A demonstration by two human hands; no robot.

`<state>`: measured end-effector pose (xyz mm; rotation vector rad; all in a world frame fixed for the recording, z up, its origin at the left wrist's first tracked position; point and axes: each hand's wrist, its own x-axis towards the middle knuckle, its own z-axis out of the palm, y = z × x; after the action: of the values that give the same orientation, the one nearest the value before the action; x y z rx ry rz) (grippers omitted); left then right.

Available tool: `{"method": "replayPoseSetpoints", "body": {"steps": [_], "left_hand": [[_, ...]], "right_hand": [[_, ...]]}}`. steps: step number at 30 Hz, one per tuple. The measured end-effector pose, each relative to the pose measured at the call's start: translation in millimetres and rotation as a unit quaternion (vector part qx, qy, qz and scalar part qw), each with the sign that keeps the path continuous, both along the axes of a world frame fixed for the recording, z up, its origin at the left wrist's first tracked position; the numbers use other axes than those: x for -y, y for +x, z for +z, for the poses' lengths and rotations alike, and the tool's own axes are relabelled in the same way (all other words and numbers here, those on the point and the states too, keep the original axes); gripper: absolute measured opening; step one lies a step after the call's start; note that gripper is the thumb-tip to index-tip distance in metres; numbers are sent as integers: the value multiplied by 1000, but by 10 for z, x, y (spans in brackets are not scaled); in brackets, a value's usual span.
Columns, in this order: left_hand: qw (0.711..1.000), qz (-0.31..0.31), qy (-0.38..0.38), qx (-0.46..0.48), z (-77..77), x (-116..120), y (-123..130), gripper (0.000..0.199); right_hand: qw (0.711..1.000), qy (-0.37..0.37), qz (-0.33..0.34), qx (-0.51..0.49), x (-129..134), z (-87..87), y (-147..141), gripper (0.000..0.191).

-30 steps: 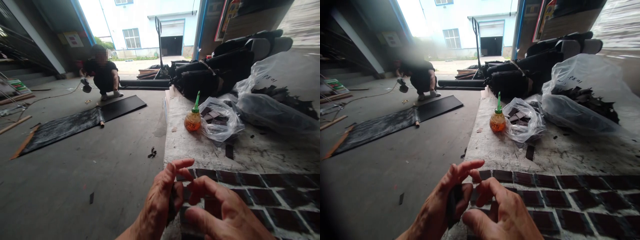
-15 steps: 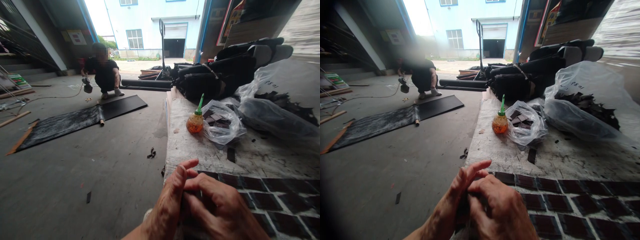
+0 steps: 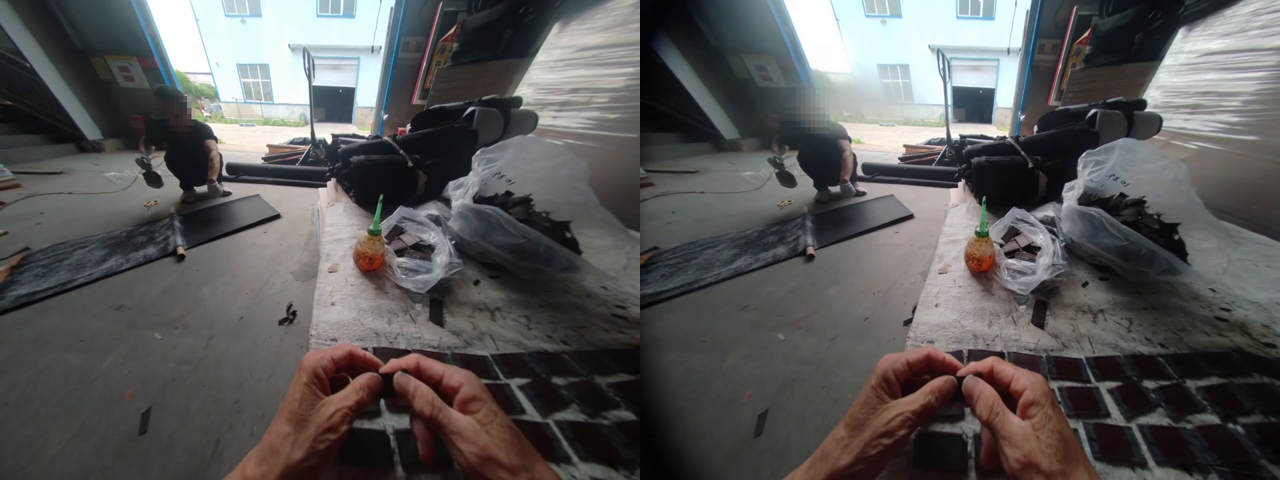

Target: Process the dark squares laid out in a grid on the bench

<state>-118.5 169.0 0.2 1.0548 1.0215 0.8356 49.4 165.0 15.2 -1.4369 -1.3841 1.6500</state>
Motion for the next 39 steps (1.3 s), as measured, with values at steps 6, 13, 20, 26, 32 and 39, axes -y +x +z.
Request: {"method": "replayPoseSetpoints", "body": {"steps": [6, 13, 20, 26, 32, 39], "left_hand": [[996, -5, 52, -65, 67, -56, 50, 16], [863, 34, 372, -339, 2, -180, -122, 15], [731, -53, 519, -440, -213, -93, -113, 29], [675, -78, 573, -458, -294, -91, -112, 35], [710, -121, 525, -454, -210, -77, -121, 24], [700, -123, 530, -462, -59, -114, -93, 28]], "right_hand": [[994, 56, 24, 86, -137, 94, 21, 16], [990, 61, -29, 123, -361, -4, 236, 19], [978, 56, 26, 198, -466, -104, 236, 14], [971, 83, 46, 218, -469, -174, 203, 16], [987, 23, -18, 158, -512, -118, 243, 21], [987, 1, -50, 155, -488, -35, 629, 24]]}}
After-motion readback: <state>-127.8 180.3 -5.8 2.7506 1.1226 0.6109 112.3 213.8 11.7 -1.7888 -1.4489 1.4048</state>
